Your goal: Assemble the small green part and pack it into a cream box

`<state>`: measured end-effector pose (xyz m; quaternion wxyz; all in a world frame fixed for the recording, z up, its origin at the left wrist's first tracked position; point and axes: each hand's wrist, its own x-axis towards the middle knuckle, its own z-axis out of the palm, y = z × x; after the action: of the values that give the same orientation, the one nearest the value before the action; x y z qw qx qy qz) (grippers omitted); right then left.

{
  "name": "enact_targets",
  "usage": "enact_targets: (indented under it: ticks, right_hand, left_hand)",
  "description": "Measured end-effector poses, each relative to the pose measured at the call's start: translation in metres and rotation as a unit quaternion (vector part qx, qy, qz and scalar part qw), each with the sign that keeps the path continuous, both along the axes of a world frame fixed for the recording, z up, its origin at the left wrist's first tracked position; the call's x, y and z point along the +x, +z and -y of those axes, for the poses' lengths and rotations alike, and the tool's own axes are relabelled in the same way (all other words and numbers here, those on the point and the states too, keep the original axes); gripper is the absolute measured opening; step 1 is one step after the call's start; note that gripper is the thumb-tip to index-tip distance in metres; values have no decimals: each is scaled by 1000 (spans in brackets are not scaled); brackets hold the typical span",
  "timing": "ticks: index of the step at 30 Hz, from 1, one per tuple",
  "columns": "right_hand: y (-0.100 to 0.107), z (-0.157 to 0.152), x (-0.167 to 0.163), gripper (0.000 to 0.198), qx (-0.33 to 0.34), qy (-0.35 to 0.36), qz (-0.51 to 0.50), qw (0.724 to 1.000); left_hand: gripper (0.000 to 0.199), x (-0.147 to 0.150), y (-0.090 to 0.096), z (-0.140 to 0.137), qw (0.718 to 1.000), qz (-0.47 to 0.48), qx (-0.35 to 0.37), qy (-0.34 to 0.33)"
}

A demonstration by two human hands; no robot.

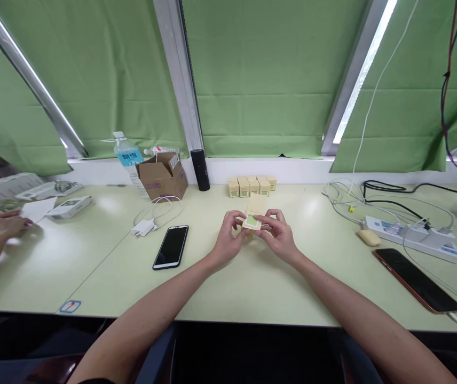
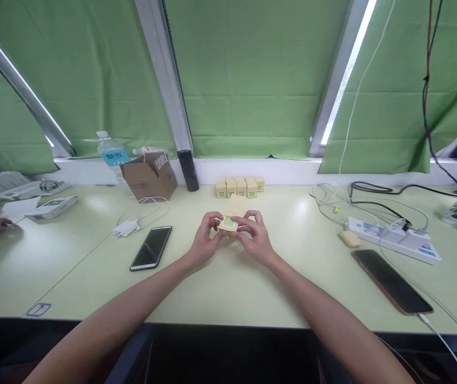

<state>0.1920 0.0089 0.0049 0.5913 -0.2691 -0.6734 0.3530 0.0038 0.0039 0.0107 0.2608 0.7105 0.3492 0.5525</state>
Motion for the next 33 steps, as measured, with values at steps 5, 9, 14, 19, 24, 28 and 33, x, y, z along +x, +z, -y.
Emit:
enact_targets:
  ticks: [5,9,14,19,24,28,33]
  right_hand:
    - [-1,-1,2,36,-3,6,23,1000]
    - [0,-2,4,35,-1,6,35,999]
    - [0,-1,4,33,26,-13,58,998]
    - [-2,4,-1,35,133,-95,172,971]
    - [-2,11,-4,53,214,-76,275,934]
    - [-4,8,0,66,181,-83,263,944]
    - [-16,-8,3,71,28,-121,295,947]
  left_hand:
    - [23,0,1,-1,1000,4,-27,9]
    - [24,1,0,-2,999,10,-40,9]
    - [24,-1,1,-1,1000,-8,-23,7]
    - [31,-4,4,4,996,-64,57,-2]
    - [37,-1,4,3,997,-48,41,54]
    - [36,-10,0,-14,994,33,0,106]
    - [55,-33,-12,-48,983,95,-87,130]
